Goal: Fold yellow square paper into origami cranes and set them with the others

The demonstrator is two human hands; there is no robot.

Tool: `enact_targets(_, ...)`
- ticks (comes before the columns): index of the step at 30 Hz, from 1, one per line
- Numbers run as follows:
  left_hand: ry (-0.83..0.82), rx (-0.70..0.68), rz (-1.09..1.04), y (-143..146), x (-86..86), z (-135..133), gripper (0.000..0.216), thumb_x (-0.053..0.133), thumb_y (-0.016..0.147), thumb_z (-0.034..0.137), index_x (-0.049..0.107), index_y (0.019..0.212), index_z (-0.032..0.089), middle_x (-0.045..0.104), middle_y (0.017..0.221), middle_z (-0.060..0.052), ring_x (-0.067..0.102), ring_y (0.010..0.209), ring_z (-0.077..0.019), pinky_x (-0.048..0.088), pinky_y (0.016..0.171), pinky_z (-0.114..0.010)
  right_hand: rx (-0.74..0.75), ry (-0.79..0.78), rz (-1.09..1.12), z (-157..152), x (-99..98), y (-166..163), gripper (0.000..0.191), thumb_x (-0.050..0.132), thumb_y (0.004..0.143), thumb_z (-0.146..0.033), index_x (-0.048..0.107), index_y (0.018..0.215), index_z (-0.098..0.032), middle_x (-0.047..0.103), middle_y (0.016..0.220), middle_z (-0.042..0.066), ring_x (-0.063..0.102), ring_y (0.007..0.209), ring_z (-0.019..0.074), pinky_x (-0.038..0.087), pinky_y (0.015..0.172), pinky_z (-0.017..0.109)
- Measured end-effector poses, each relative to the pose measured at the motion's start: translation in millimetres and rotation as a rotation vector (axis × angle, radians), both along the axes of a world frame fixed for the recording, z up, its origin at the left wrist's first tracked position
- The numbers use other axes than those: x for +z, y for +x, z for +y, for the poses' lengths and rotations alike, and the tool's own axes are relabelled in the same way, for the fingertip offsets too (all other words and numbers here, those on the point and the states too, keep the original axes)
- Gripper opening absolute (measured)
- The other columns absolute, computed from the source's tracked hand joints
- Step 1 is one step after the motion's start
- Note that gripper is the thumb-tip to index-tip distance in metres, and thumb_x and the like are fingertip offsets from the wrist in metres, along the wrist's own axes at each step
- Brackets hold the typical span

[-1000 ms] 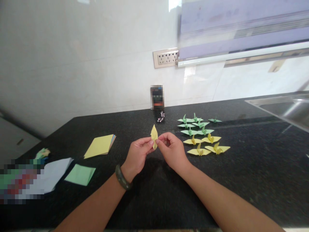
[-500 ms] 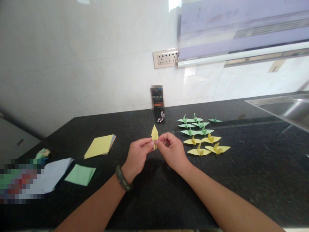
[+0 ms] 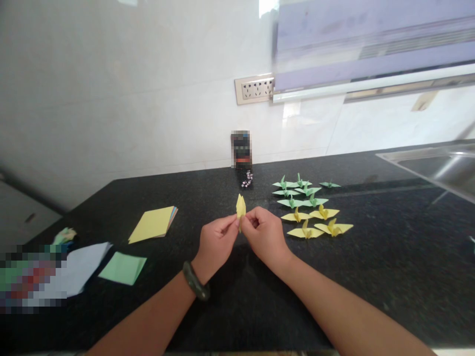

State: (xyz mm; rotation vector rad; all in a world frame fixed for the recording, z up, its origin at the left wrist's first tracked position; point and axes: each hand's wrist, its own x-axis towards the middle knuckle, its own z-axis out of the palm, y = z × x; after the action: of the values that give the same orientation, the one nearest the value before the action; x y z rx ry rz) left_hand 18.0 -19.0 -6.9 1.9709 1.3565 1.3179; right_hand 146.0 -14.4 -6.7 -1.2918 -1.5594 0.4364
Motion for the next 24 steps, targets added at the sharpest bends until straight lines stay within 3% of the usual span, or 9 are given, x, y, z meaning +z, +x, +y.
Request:
enact_targets(11,0.293,0.089,0.267,-1.2,2.3,-1.0,0.018,0.048,0.081,0.013,0.067,0.08,0.014,0.071,0.079,-0.007,0.065,0.07,-0.0155,0.051,0.068,-0.026,0.058,0.13,-0.142,-6.6,2.3,-0.7,0.017,0.053,0.08,-0.022,0.065,0.069,-0.017,0.064,0.063,0.002,0.058,0.057,0.0127,0.043,0.056,0.023)
enact_targets(24,0.328,0.024,0.375,-3.9,3.8,0.5,0.024,0.041,0.084,0.01,0.063,0.094,0.013,0.07,0.09,-0.009,0.065,0.082,-0.0176,0.053,0.076,-0.031,0.095,0.154,-0.226,-1.3,3.1,3.8,0.022,0.048,0.084,-0.024,0.066,0.072,-0.019,0.065,0.067,0.003,0.059,0.061,0.0144,0.045,0.058,0.025)
